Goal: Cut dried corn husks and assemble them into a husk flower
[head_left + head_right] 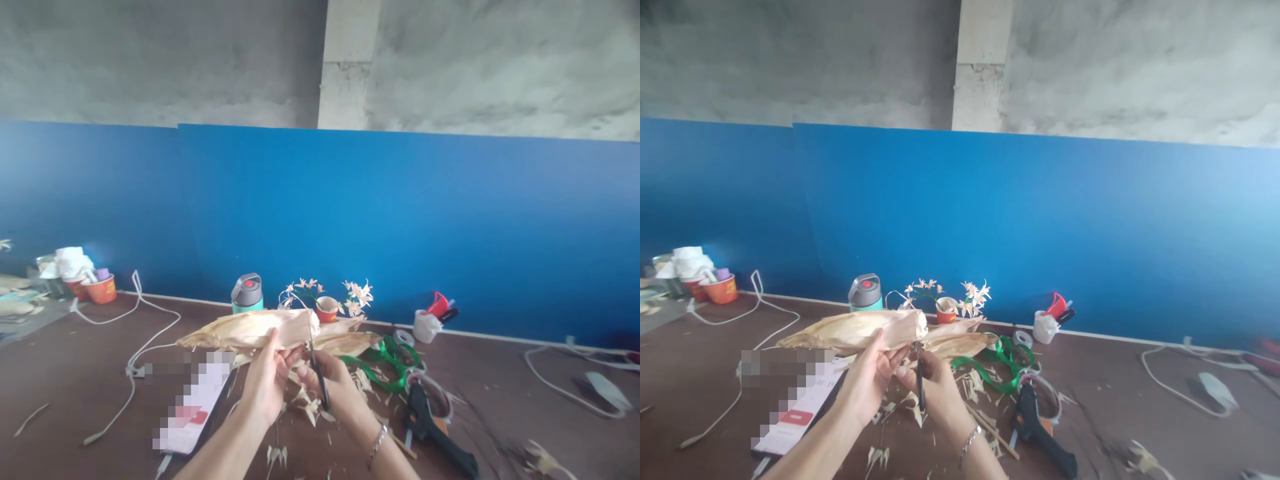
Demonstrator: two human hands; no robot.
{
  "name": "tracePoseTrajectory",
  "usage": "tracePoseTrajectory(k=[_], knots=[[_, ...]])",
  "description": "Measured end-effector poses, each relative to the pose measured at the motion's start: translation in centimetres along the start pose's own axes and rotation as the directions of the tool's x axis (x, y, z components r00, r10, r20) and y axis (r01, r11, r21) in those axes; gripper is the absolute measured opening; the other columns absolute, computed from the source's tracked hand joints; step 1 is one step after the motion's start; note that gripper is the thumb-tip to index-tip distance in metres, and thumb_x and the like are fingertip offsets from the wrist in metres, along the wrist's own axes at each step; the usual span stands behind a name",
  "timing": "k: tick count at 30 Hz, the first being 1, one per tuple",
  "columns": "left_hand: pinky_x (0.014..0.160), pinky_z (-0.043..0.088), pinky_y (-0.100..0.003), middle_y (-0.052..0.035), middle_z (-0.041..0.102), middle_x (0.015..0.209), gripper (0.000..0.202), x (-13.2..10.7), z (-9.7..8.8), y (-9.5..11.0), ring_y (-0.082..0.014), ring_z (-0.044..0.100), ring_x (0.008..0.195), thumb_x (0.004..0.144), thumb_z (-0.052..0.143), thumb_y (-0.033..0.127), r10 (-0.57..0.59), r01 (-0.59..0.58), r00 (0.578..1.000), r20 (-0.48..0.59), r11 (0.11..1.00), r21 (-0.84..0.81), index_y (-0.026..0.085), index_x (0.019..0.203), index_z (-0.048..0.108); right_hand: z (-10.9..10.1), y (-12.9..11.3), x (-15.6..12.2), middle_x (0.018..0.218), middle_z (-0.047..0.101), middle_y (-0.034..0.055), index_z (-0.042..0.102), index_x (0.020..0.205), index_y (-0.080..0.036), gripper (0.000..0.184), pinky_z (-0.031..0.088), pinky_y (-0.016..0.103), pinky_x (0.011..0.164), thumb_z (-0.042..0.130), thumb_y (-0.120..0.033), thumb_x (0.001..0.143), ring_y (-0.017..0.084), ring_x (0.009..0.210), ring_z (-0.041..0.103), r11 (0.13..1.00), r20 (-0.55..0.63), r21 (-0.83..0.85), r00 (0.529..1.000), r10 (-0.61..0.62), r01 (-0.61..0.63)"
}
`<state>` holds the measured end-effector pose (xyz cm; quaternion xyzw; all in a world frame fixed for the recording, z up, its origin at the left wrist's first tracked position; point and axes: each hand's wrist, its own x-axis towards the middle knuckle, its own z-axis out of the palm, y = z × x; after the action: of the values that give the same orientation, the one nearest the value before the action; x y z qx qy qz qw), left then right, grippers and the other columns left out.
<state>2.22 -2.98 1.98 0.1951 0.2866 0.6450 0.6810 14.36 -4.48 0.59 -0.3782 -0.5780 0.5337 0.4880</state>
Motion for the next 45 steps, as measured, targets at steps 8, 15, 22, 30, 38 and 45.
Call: tracePoseTrajectory(k=[8, 15, 22, 30, 38, 45], knots=[[0.086, 0.052, -0.031, -0.0125, 0.071, 0.099, 0.022, 0.1, 0.1, -0.1, -0.0217, 0.065, 0.095, 0.082, 0.056, 0.022, 0.044, -0.044, 0.998, -0.044, 0.999, -0.005, 0.011, 0.101, 0.063, 0.2, 2.1, 0.2, 0.044, 0.044, -0.0052, 0.066, 0.073, -0.011, 0.037, 0.025, 0.018, 0.037, 0.073, -0.045, 0.061, 0.006, 0.040, 0.035, 0.995, -0.219, -0.078, 0.975, 0.047, -0.065], [0.080, 0.054, -0.032, -0.0115, 0.071, 0.094, 0.019, 0.6, -0.5, -0.7, -0.0214, 0.066, 0.093, 0.082, 0.057, 0.024, 0.087, -0.086, 0.992, -0.093, 0.996, 0.021, 0.013, 0.097, 0.061, 0.3, 2.0, 0.1, 0.041, 0.047, -0.0054, 0.065, 0.076, -0.011, 0.037, 0.030, 0.018, 0.034, 0.070, -0.046, 0.063, 0.006, 0.033, 0.037, 0.989, -0.221, -0.081, 0.969, 0.106, -0.127], [0.063, 0.056, -0.029, -0.0097, 0.071, 0.073, 0.024, 0.0, -0.7, -1.0, -0.0215, 0.069, 0.070, 0.075, 0.064, 0.032, 0.042, -0.044, 0.999, 0.014, 0.986, 0.162, 0.010, 0.084, 0.063, -0.5, 1.9, 0.4, 0.038, 0.045, -0.0057, 0.064, 0.073, -0.011, 0.038, 0.028, 0.017, 0.034, 0.068, -0.048, 0.065, 0.006, 0.034, 0.037, 0.992, -0.241, -0.097, 0.969, 0.052, -0.077], [0.072, 0.056, -0.034, -0.0143, 0.071, 0.086, 0.024, 0.6, -1.0, -1.3, -0.0243, 0.068, 0.080, 0.079, 0.060, 0.026, 0.024, -0.029, 0.999, 0.040, 0.990, 0.140, 0.007, 0.093, 0.064, -0.9, 2.2, 0.6, 0.039, 0.047, -0.0053, 0.061, 0.070, -0.012, 0.037, 0.029, 0.018, 0.033, 0.066, -0.049, 0.066, 0.007, 0.033, 0.039, 0.984, -0.259, -0.138, 0.963, 0.074, -0.113], [0.070, 0.056, -0.035, -0.0150, 0.071, 0.080, 0.018, 1.0, -1.5, -1.7, -0.0239, 0.068, 0.074, 0.080, 0.058, 0.022, -0.003, 0.006, 1.000, -0.017, 0.988, 0.155, 0.006, 0.086, 0.064, -0.9, 1.4, 0.5, 0.034, 0.041, -0.0066, 0.055, 0.057, -0.015, 0.028, 0.027, 0.018, 0.034, 0.064, -0.039, 0.067, 0.006, 0.031, 0.035, 0.967, -0.277, -0.201, 0.956, 0.099, -0.158], [0.062, 0.055, -0.032, -0.0122, 0.070, 0.079, 0.014, 2.4, -2.4, -1.8, -0.0205, 0.067, 0.068, 0.079, 0.057, 0.019, 0.016, 0.010, 0.991, -0.135, 0.982, 0.189, 0.009, 0.089, 0.060, -1.0, 1.8, 0.4, 0.032, 0.040, -0.0057, 0.050, 0.046, -0.017, 0.031, 0.025, 0.019, 0.033, 0.064, -0.037, 0.065, 0.007, 0.030, 0.034, 0.924, -0.307, -0.277, 0.936, 0.173, -0.262]])
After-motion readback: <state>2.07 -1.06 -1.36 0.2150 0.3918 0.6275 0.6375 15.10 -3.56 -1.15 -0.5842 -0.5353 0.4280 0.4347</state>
